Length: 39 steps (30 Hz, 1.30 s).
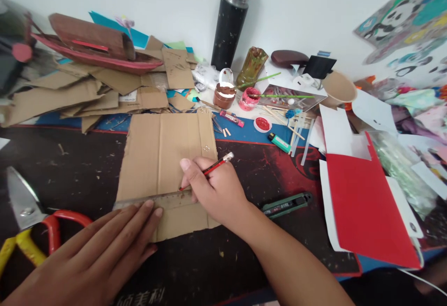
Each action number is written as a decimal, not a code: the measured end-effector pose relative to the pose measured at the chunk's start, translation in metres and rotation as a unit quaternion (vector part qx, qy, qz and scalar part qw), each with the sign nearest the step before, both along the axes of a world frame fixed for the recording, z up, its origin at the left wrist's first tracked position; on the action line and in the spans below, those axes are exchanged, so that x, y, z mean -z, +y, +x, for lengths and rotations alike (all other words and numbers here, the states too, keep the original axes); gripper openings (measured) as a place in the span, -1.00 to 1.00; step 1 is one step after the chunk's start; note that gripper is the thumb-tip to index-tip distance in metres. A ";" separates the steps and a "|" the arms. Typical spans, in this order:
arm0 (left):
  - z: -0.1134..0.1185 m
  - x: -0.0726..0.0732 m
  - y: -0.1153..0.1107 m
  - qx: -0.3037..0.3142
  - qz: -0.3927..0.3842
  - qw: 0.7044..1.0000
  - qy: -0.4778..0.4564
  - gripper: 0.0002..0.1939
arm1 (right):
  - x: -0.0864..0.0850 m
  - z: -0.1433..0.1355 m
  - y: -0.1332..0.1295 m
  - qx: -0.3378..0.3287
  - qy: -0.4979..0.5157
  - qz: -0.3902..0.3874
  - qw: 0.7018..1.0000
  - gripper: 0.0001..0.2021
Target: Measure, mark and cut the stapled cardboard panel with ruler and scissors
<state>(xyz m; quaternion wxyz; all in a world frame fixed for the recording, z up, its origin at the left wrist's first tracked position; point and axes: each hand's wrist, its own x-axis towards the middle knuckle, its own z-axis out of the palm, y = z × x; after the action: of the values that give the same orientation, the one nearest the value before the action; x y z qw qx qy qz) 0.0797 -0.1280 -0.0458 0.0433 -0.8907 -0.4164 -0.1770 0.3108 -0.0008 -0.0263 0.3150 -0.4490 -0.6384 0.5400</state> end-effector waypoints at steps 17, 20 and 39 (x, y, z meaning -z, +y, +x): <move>-0.004 0.003 -0.003 -0.002 0.030 0.999 0.026 -0.59 | 0.004 -0.001 -0.001 0.051 0.066 0.007 0.996 -0.46; -0.003 0.004 -0.002 -0.008 0.036 0.999 0.026 -0.59 | 0.006 -0.001 -0.001 0.065 0.077 0.013 0.995 -0.47; -0.006 0.006 0.005 0.021 0.011 0.999 0.032 -0.51 | 0.009 -0.003 0.012 0.118 0.096 0.039 0.988 -0.39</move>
<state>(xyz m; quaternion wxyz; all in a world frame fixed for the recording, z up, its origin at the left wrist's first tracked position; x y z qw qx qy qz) 0.0733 -0.1231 -0.0523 0.0625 -0.9041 -0.3940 -0.1535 0.3082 0.0115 -0.0353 0.4534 -0.4550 -0.5681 0.5145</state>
